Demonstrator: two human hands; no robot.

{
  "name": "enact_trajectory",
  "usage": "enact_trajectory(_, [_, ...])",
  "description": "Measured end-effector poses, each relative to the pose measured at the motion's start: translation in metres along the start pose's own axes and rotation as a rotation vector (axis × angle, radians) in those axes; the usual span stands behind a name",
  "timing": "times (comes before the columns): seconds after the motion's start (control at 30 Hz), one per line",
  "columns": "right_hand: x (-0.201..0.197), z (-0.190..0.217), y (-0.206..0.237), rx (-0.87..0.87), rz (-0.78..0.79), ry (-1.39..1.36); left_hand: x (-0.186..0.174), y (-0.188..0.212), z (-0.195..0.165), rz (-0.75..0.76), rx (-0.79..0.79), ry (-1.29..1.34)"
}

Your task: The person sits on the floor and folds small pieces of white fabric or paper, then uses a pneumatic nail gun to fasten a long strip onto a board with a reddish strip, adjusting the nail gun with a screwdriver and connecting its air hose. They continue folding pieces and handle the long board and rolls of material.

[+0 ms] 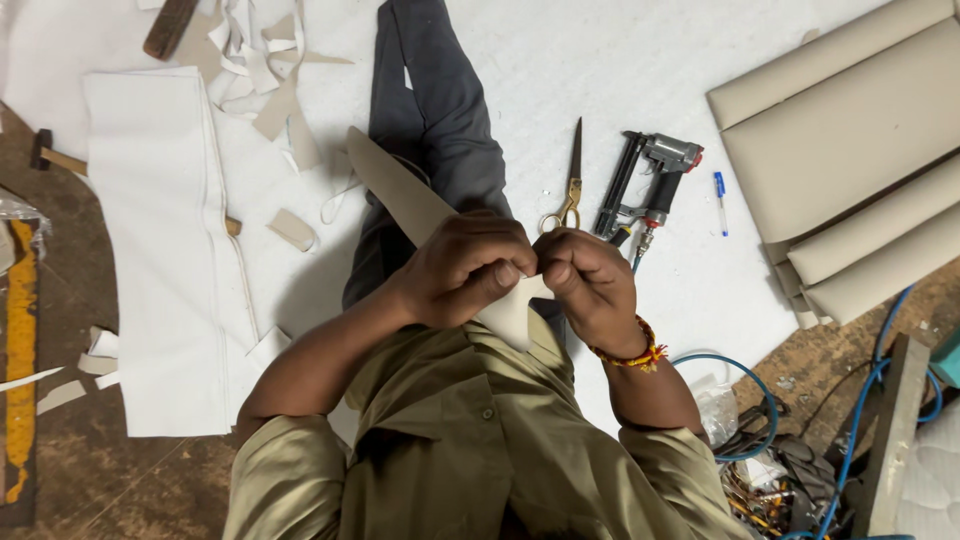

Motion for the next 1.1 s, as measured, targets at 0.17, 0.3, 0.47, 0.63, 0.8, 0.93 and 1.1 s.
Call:
enact_trajectory(0.17, [0.003,-0.001,-0.014,-0.027,-0.026,0.041,-0.009,0.002,0.008,-0.023,0.007,0.018])
enact_trajectory(0.3, [0.012,-0.005,-0.027,-0.063,-0.065,0.009,-0.025,0.009,0.019,-0.075,0.021,0.073])
enact_trajectory(0.47, [0.044,-0.016,-0.050,0.012,-0.168,-0.023,-0.059,0.010,0.033,-0.165,-0.011,0.295])
enact_trajectory(0.63, [0.090,-0.017,-0.095,0.022,-0.314,-0.283,-0.106,0.018,-0.021,-0.227,0.055,-0.264])
enact_trajectory(0.8, [0.123,0.002,-0.110,-0.086,-0.196,-0.223,-0.095,0.041,-0.087,-0.251,-0.109,-0.813])
enact_trajectory(0.93, [0.152,0.014,-0.121,-0.167,-0.110,-0.263,-0.113,0.050,-0.122,-0.241,-0.136,-1.001])
enact_trajectory(1.1, [0.176,0.034,-0.135,-0.347,-0.139,-0.133,-0.135,0.066,-0.131,-0.300,-0.160,-1.083])
Point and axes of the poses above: each hand's wrist, its own y-axis away from the middle knuckle, its own x-axis out of the palm, z = x × y, the point moved 7 cm from there along -y, towards the middle knuckle, and after that the axes turned 8 degrees about y, right-handed, at the moved point
